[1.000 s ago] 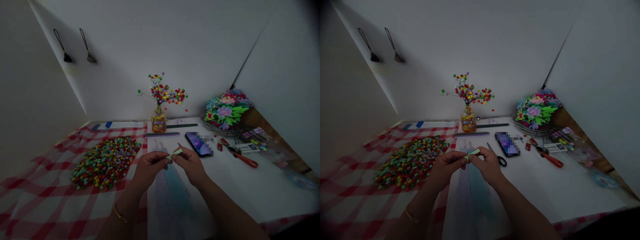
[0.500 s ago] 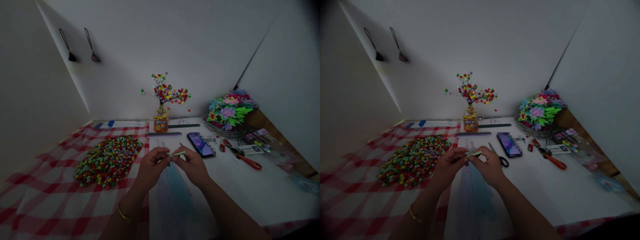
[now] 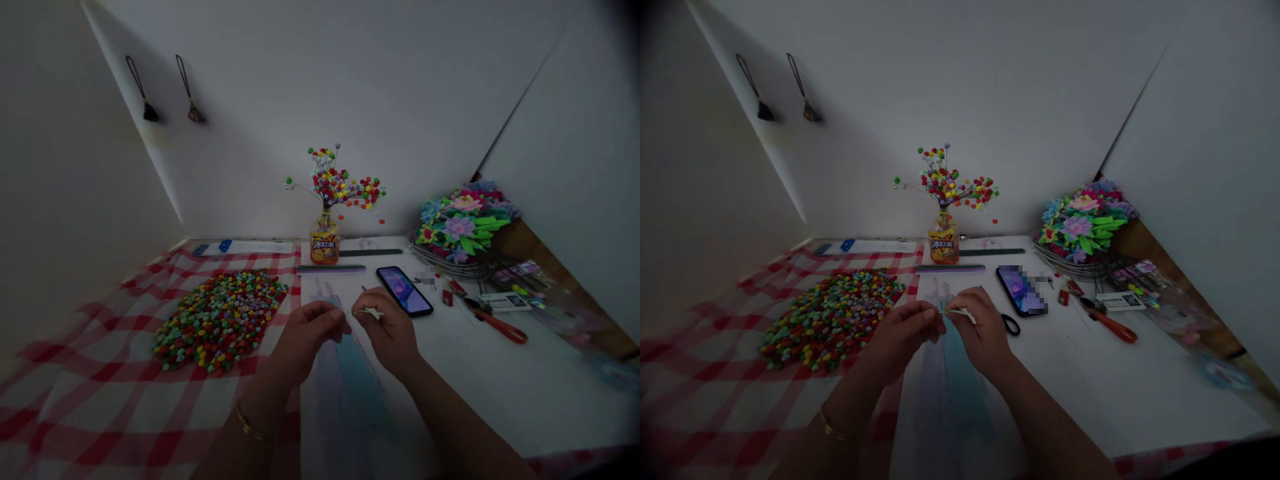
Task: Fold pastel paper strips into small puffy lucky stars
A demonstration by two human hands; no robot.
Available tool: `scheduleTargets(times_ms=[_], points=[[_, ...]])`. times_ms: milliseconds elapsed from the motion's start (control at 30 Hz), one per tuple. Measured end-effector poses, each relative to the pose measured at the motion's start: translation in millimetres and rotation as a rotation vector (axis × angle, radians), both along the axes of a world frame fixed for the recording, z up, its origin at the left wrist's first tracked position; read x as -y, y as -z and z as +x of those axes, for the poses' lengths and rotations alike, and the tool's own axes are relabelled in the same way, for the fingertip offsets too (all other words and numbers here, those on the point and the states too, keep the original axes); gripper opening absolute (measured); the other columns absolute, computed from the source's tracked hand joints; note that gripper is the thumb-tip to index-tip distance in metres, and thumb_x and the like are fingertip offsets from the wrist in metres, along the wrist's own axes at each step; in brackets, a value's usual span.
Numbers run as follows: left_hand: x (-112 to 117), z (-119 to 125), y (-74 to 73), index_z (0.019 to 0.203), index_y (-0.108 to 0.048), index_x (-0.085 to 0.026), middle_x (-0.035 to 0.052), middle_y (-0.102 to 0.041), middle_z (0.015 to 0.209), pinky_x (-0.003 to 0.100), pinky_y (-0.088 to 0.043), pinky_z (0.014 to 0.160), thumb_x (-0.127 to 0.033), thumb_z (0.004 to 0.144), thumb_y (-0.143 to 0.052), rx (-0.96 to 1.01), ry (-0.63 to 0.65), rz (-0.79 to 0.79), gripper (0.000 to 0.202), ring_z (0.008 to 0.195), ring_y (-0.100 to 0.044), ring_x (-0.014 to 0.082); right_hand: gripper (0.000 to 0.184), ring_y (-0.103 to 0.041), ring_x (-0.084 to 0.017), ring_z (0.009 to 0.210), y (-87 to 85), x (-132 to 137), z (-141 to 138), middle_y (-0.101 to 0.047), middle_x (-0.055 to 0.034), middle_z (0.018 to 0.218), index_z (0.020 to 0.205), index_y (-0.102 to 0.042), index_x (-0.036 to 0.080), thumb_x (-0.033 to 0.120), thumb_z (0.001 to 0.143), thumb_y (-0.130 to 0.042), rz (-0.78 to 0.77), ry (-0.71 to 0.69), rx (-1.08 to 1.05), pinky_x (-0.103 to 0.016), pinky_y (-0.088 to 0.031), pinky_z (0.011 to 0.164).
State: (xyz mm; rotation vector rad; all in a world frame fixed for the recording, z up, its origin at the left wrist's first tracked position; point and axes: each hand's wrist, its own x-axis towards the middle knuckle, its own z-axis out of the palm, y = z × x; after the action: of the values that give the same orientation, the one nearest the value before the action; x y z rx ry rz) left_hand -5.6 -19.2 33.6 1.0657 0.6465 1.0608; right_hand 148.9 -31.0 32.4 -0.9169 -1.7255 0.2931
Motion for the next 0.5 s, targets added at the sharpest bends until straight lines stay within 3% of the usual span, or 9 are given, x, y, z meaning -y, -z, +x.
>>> scheduleTargets(times_ms=[100, 233, 367, 500], points=[[0.0, -3.6, -1.3, 0.062, -0.06, -0.012, 0.0038, -0.059, 0.055, 0.026, -0.036, 0.053, -0.025, 0.076, -0.056, 0.105, 0.116, -0.135, 0.019, 0.05, -0.05, 0.0111, 0.012, -0.051, -0.018, 0.08, 1.3, -0.1, 3.9, -0.054, -0.0034, 0.082, 0.081, -0.062, 0.023, 0.017, 0.081, -0.051, 0.088, 0.014, 0.136, -0.033, -0.04, 0.075], [-0.4, -4.9, 0.2, 0.059, -0.059, -0.013, 0.0012, -0.055, 0.048, 0.025, -0.034, 0.051, -0.02, 0.071, -0.059, 0.149, 0.151, -0.19, 0.015, 0.045, -0.047, 0.0095, 0.018, -0.052, -0.02, 0.082, 4.3, -0.7, 4.0, -0.058, -0.0037, 0.08, 0.083, -0.066, 0.027, 0.016, 0.08, -0.052, 0.163, -0.013, 0.218, -0.037, -0.038, 0.079], [-0.9, -3.5, 1.2, 0.064, -0.06, -0.013, 0.0001, -0.057, 0.05, 0.024, -0.035, 0.053, -0.019, 0.068, -0.064, 0.149, 0.038, -0.123, 0.008, 0.049, -0.049, 0.0094, 0.014, -0.055, -0.019, 0.081, 4.9, -2.0, -1.4, -0.06, -0.0029, 0.08, 0.088, -0.065, 0.027, 0.022, 0.078, -0.058, -0.067, -0.004, -0.025, -0.035, -0.042, 0.076], [-0.9, -2.5, 1.0, 0.063, -0.059, -0.013, -0.0001, -0.058, 0.052, 0.022, -0.035, 0.053, -0.02, 0.069, -0.063, 0.083, -0.079, -0.004, 0.009, 0.051, -0.049, 0.0084, 0.004, -0.056, -0.016, 0.073, 5.5, -3.6, -4.6, -0.058, -0.0011, 0.076, 0.076, -0.065, 0.024, 0.025, 0.073, -0.063, -0.308, -0.095, -0.223, -0.032, -0.044, 0.069]])
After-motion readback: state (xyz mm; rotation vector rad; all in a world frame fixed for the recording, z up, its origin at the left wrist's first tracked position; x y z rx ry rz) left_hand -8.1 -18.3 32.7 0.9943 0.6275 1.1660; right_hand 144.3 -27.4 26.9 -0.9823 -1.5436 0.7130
